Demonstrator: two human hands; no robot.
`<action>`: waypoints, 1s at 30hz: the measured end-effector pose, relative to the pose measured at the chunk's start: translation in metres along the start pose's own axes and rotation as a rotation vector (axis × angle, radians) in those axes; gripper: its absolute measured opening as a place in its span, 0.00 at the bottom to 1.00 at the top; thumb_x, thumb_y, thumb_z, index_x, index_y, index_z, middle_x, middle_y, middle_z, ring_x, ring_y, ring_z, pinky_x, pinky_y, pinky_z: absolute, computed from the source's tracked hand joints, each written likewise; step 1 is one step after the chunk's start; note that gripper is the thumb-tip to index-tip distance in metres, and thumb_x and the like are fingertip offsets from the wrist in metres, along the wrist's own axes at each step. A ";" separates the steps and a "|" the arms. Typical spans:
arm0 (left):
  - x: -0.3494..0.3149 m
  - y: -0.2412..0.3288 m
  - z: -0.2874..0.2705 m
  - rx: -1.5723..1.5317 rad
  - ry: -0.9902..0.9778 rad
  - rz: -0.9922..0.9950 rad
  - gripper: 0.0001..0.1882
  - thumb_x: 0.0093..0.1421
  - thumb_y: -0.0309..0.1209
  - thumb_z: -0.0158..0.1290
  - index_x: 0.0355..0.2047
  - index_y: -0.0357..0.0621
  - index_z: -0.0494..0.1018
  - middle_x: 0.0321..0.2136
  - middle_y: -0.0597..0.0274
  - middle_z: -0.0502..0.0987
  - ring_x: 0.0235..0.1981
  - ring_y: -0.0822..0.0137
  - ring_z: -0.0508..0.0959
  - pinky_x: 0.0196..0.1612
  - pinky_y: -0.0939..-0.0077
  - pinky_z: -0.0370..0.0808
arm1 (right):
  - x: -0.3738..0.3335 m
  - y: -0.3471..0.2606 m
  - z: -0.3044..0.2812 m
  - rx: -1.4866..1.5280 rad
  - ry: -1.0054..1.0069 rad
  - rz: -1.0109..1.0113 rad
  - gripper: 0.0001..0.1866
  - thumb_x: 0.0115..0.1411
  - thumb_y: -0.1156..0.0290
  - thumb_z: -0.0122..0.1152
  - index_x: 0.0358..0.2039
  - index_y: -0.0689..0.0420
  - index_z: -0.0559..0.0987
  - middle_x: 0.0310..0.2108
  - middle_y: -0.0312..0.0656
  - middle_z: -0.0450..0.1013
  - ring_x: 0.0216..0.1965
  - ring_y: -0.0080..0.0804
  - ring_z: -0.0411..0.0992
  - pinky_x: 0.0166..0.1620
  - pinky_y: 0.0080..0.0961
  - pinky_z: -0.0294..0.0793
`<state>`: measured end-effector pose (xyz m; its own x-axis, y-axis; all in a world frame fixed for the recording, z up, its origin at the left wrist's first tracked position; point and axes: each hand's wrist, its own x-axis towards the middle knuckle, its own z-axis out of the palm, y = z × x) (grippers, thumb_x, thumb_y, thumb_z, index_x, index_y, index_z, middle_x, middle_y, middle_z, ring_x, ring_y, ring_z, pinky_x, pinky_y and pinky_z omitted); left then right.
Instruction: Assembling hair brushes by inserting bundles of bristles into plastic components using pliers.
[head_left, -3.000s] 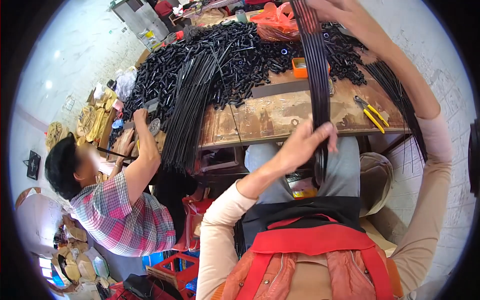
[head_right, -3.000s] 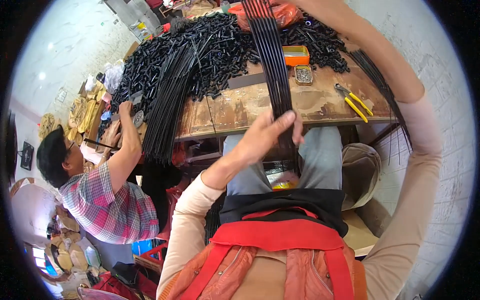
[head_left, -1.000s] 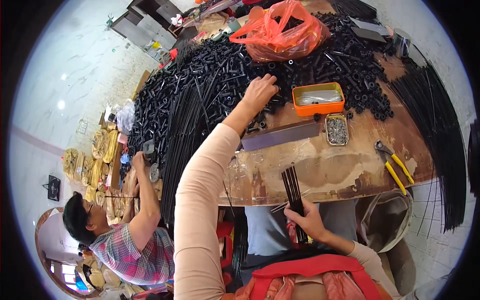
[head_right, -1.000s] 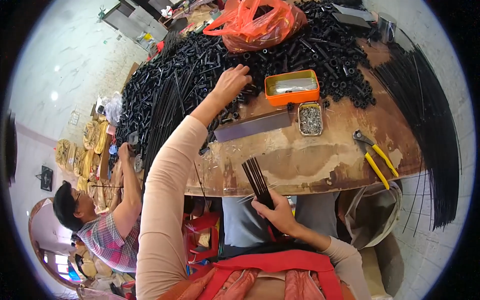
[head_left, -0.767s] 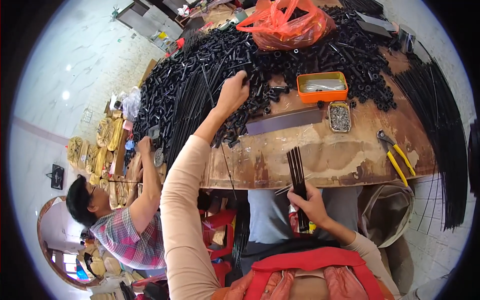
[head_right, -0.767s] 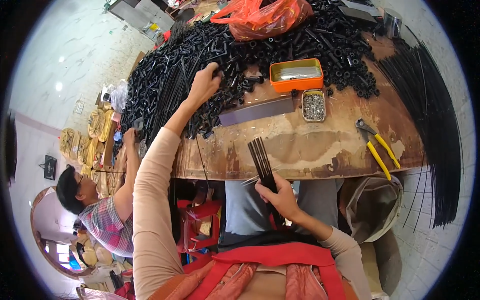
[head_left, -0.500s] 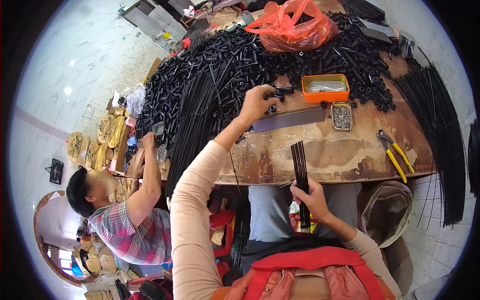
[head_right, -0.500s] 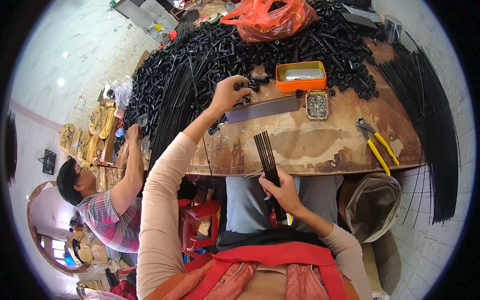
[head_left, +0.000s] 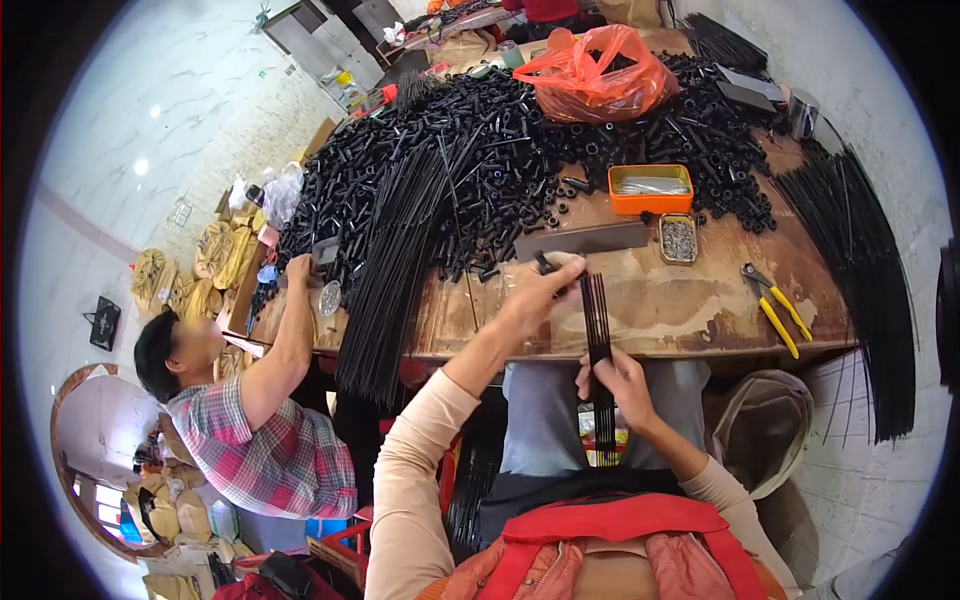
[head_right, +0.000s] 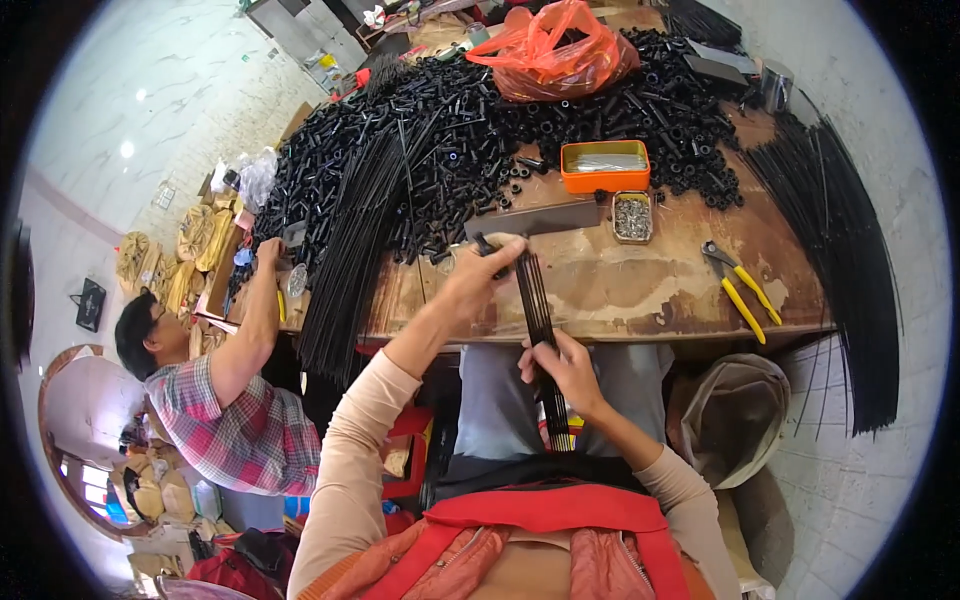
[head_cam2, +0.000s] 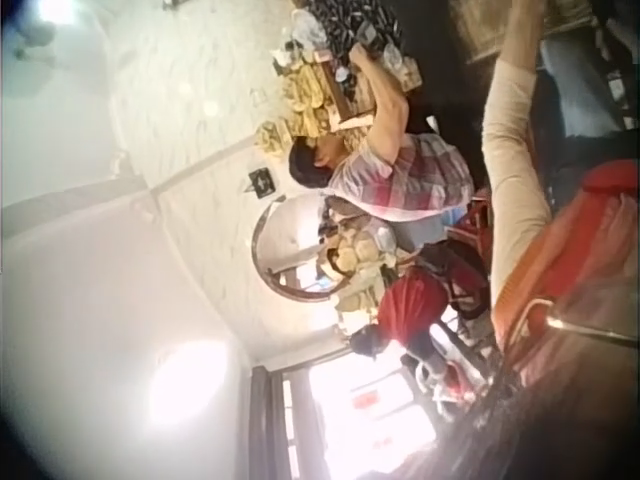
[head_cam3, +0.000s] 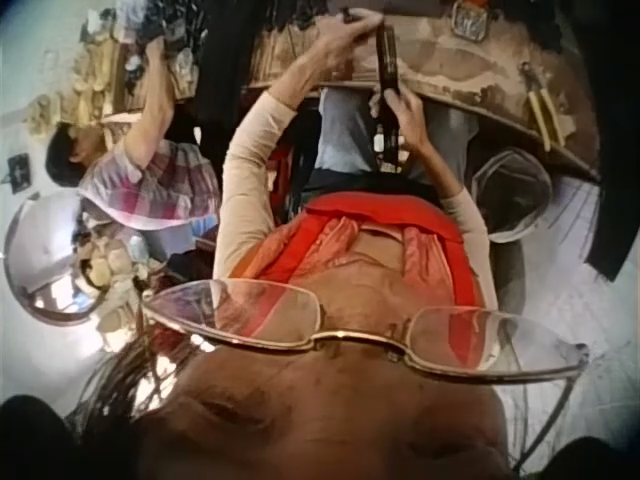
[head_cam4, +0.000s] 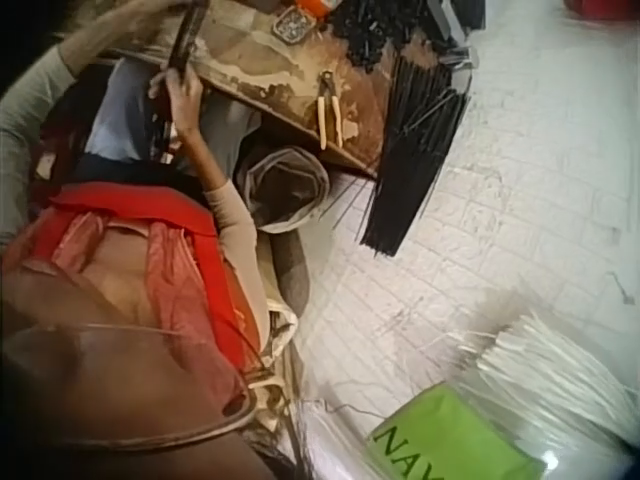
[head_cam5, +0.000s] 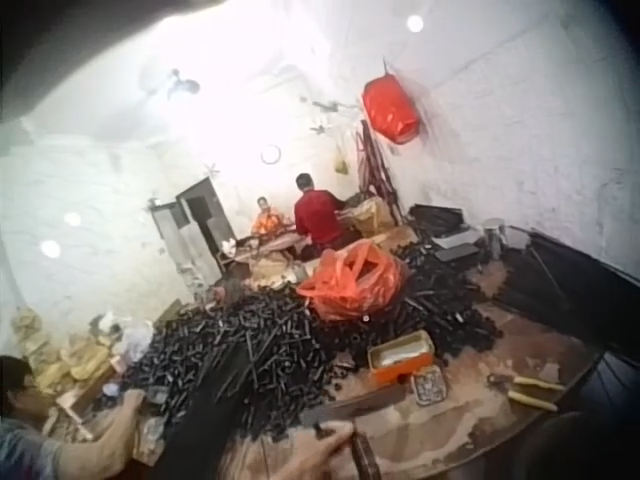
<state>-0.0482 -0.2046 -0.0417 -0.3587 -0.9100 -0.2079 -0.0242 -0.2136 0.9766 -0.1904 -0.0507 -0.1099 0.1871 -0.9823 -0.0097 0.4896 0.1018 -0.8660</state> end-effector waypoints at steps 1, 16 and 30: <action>-0.009 -0.006 0.007 -0.114 -0.028 -0.052 0.12 0.62 0.34 0.57 0.44 0.43 0.74 0.35 0.60 0.80 0.35 0.69 0.81 0.42 0.72 0.77 | -0.006 0.001 0.001 0.139 -0.018 0.019 0.21 0.68 0.57 0.45 0.45 0.65 0.72 0.32 0.44 0.75 0.31 0.30 0.75 0.35 0.25 0.75; -0.150 -0.007 0.003 -0.042 0.119 0.346 0.06 0.61 0.25 0.56 0.36 0.34 0.76 0.32 0.62 0.79 0.34 0.71 0.79 0.40 0.77 0.75 | -0.104 0.025 0.047 -0.045 0.161 0.119 0.07 0.64 0.72 0.57 0.36 0.63 0.74 0.25 0.42 0.75 0.27 0.26 0.75 0.35 0.23 0.76; -0.158 -0.073 0.036 -0.685 0.524 0.318 0.11 0.67 0.33 0.51 0.43 0.37 0.73 0.32 0.64 0.76 0.30 0.73 0.76 0.34 0.79 0.74 | -0.107 0.017 0.064 -0.109 0.234 0.175 0.10 0.60 0.72 0.63 0.38 0.66 0.78 0.30 0.39 0.76 0.32 0.25 0.77 0.38 0.23 0.78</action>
<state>-0.0231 -0.0326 -0.0783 0.2195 -0.9708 -0.0967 0.6213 0.0627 0.7811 -0.1480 0.0660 -0.0917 0.0526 -0.9623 -0.2669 0.3703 0.2670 -0.8897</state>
